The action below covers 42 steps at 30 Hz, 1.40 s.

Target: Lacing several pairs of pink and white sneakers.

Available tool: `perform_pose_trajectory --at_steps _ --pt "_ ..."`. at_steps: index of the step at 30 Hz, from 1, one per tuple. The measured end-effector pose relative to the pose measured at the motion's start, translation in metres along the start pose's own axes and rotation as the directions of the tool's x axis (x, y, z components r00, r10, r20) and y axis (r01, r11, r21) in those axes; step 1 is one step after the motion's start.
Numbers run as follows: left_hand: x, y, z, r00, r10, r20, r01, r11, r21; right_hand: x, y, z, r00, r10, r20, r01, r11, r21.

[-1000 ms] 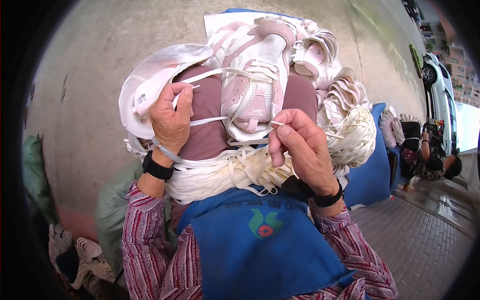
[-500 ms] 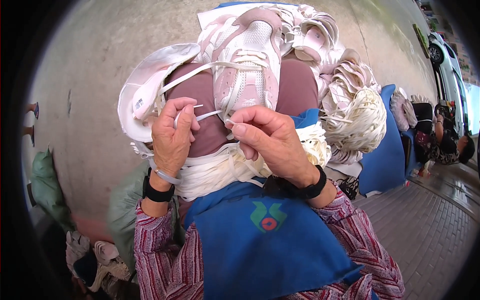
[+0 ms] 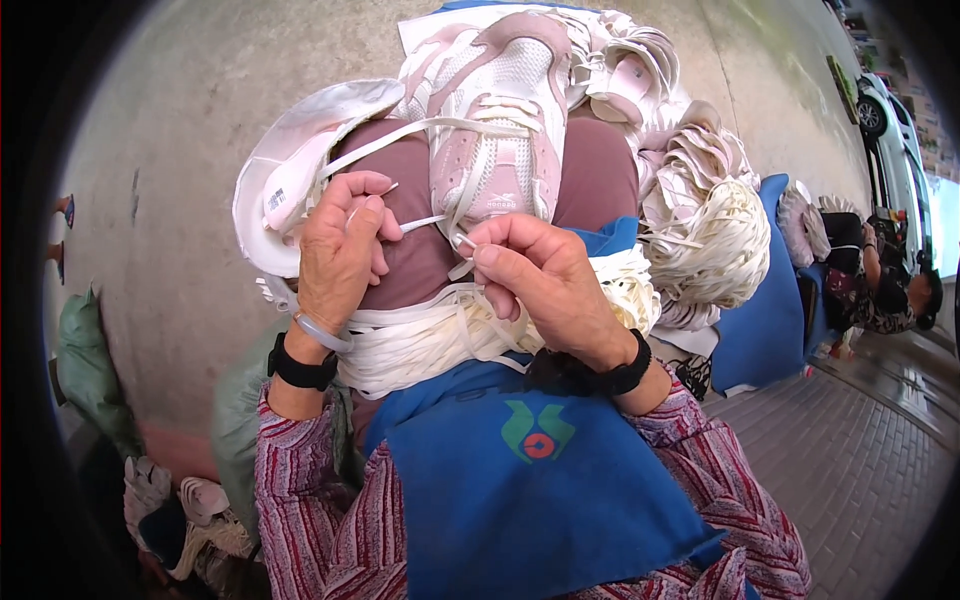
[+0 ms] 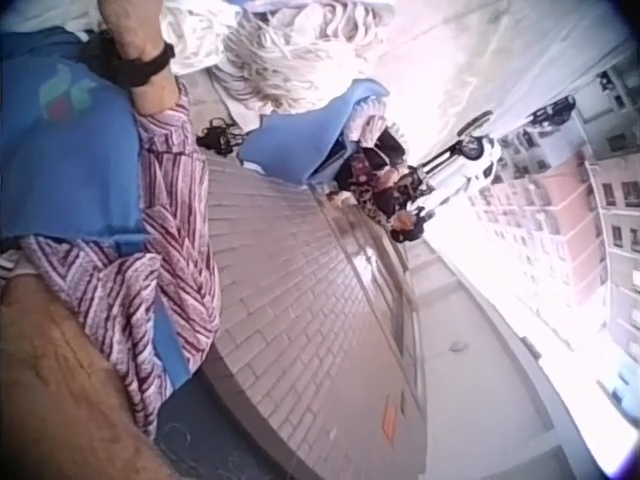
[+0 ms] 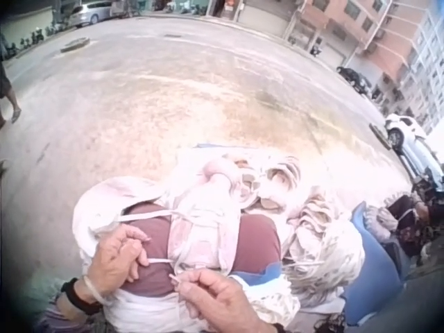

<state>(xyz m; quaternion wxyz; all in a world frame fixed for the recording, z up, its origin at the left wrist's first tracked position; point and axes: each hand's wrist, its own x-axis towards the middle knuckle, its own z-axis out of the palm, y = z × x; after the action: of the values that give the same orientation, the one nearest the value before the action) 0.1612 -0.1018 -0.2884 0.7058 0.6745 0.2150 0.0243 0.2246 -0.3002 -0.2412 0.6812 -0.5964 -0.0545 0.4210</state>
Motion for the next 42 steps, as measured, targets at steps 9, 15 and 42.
perform_pose_trajectory --at_steps 9,15,42 --pt "-0.003 0.007 0.001 0.999 0.038 -0.019 -0.038 0.999 0.023 0.007 0.002 0.011 0.999 -0.008 0.049 0.012 0.997 -0.08" --pt "-0.015 0.02 0.007 0.995 -0.038 0.097 0.04 0.999 -0.023 0.012 0.002 0.008 0.997 0.005 0.077 -0.019 0.982 0.188" --pt "-0.022 0.054 0.026 0.999 0.027 0.041 -0.013 0.949 -0.314 0.0 -0.001 0.008 0.999 0.046 0.028 -0.051 0.968 0.245"
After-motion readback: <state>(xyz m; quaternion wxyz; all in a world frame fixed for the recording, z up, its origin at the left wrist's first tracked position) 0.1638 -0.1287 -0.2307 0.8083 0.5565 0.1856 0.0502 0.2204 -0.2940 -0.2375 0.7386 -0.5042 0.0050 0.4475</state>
